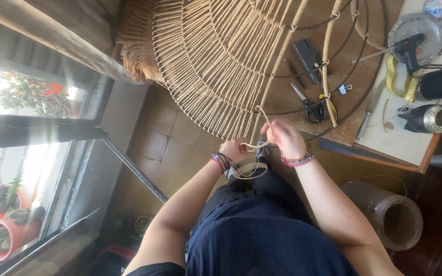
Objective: Weaving a lampshade by threading material through a frame while sitting on the floor.
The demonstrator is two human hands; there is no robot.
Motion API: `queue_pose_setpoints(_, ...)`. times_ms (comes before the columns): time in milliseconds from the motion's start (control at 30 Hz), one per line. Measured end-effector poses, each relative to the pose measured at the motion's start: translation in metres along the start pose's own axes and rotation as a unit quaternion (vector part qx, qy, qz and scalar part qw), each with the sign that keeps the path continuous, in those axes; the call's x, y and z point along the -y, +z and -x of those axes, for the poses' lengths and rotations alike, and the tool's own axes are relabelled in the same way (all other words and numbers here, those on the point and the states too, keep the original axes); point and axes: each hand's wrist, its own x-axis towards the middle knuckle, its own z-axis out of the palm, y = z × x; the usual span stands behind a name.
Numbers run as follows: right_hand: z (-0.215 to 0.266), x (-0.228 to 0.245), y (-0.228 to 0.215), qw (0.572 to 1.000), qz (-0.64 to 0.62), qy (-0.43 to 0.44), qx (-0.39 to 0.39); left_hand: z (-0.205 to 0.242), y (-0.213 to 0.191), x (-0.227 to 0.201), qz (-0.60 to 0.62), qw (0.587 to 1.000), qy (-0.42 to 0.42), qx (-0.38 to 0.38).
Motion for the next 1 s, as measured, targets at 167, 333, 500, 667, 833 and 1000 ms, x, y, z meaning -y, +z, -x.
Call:
queue_pose_setpoints(167,0.041,0.005,0.008,0.991,-0.002,0.13,0.006,-0.019,0.031,0.026,-0.103,0.993,0.056,-0.009)
queue_pose_setpoints(333,0.019,0.026,-0.005,0.994,-0.095,0.057,0.022,-0.023,0.031,0.036,-0.084,0.994,0.063,0.007)
queue_pose_setpoints(500,0.052,0.032,0.025,0.849,0.504,0.084,0.137,0.013,-0.007,0.001,0.398,0.917,-0.022,0.031)
queue_pose_setpoints(667,0.055,-0.06,-0.039,0.675,0.658,0.269,0.195,-0.001,0.006,-0.001,0.554,0.826,-0.044,0.096)
queue_pose_setpoints(833,0.005,-0.02,0.011,0.944,0.168,0.266,-0.1,-0.013,0.007,0.012,0.462,0.873,-0.033,0.153)
queue_pose_setpoints(1000,-0.02,-0.003,0.016,0.951,0.051,0.209,-0.222,-0.037,0.015,0.032,0.214,0.968,0.0,0.133)
